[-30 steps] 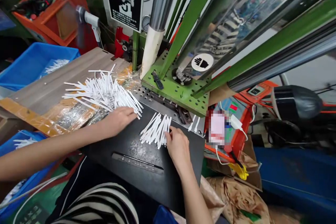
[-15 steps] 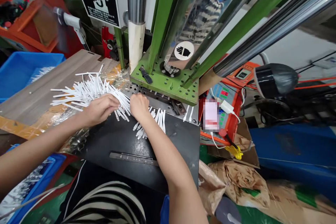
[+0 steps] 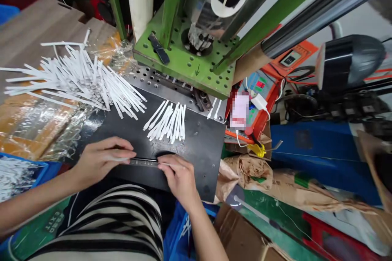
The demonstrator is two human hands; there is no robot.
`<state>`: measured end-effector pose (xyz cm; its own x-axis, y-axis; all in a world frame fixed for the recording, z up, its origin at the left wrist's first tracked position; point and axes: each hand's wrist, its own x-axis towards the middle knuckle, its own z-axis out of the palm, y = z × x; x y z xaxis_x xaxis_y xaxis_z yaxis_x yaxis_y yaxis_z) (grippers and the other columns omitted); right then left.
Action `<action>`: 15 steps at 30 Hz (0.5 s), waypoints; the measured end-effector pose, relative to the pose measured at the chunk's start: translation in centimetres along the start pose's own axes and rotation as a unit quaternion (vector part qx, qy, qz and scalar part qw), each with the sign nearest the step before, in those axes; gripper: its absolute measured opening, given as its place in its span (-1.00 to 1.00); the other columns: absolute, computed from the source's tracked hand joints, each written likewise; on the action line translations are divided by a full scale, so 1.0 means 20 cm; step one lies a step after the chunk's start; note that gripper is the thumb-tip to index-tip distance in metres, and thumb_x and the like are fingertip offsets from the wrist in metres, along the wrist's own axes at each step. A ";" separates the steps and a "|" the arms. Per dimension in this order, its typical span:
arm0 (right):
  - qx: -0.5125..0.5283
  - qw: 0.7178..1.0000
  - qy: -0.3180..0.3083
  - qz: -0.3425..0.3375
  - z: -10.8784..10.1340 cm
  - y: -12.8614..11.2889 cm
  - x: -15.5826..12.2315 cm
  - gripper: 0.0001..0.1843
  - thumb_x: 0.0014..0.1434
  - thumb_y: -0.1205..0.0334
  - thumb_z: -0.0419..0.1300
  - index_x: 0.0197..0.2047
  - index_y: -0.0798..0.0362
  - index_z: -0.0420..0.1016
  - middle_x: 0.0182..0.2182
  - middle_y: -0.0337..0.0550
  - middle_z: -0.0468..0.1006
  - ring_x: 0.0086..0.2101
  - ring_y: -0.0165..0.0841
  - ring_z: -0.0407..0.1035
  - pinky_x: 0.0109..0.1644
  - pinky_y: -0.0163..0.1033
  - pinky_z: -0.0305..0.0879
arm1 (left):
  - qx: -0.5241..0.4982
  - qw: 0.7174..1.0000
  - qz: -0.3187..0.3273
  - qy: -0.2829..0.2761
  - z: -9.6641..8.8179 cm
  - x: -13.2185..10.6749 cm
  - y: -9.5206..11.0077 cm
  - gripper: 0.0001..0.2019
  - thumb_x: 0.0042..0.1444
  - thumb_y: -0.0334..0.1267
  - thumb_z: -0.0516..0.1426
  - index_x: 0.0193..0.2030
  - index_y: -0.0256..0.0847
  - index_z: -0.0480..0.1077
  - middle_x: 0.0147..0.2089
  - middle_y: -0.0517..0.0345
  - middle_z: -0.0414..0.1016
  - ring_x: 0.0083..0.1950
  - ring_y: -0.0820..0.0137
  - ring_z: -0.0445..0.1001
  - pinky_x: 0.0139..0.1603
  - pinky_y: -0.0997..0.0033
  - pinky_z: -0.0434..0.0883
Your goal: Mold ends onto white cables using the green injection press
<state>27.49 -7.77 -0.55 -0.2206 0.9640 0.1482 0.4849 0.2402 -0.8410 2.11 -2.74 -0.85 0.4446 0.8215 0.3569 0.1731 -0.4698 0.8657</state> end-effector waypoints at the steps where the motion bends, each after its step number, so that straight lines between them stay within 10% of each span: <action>1: 0.007 1.000 0.010 -0.005 0.03 0.00 -0.03 -0.87 0.32 0.37 0.20 -0.13 0.01 0.56 -0.20 -0.13 0.67 -0.16 -0.31 0.57 -0.05 -0.22 0.48 | 0.038 0.998 0.040 0.004 0.05 -0.02 -0.01 -0.81 0.26 -0.47 0.16 -0.07 -0.20 0.54 -0.19 0.07 0.60 -0.27 0.45 0.59 -0.24 0.49 0.55; 6: -0.025 0.996 0.047 -0.073 0.09 -0.01 -0.05 -0.82 0.29 0.42 0.21 -0.09 0.01 0.54 -0.20 -0.08 0.67 -0.15 -0.27 0.57 -0.03 -0.10 0.50 | 0.148 0.983 0.105 -0.005 0.17 -0.06 -0.01 -0.86 0.24 -0.44 0.19 -0.07 -0.27 0.46 -0.16 0.03 0.61 -0.10 0.34 0.58 -0.07 0.32 0.53; 15: -0.175 0.972 0.017 -0.158 0.11 -0.02 -0.08 -0.80 0.25 0.56 0.14 -0.14 0.11 0.45 -0.17 0.07 0.64 -0.16 -0.20 0.55 -0.11 -0.08 0.48 | 0.278 0.942 0.173 -0.074 0.13 -0.03 0.04 -0.83 0.32 -0.46 0.04 -0.10 -0.29 0.46 -0.12 0.02 0.62 -0.15 0.34 0.54 -0.06 0.24 0.46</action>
<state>25.81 -9.63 -1.50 -0.3798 0.8381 0.3915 0.6566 0.5423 -0.5242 4.22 -4.47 -1.26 0.6689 0.5541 0.4954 0.4115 -0.8311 0.3740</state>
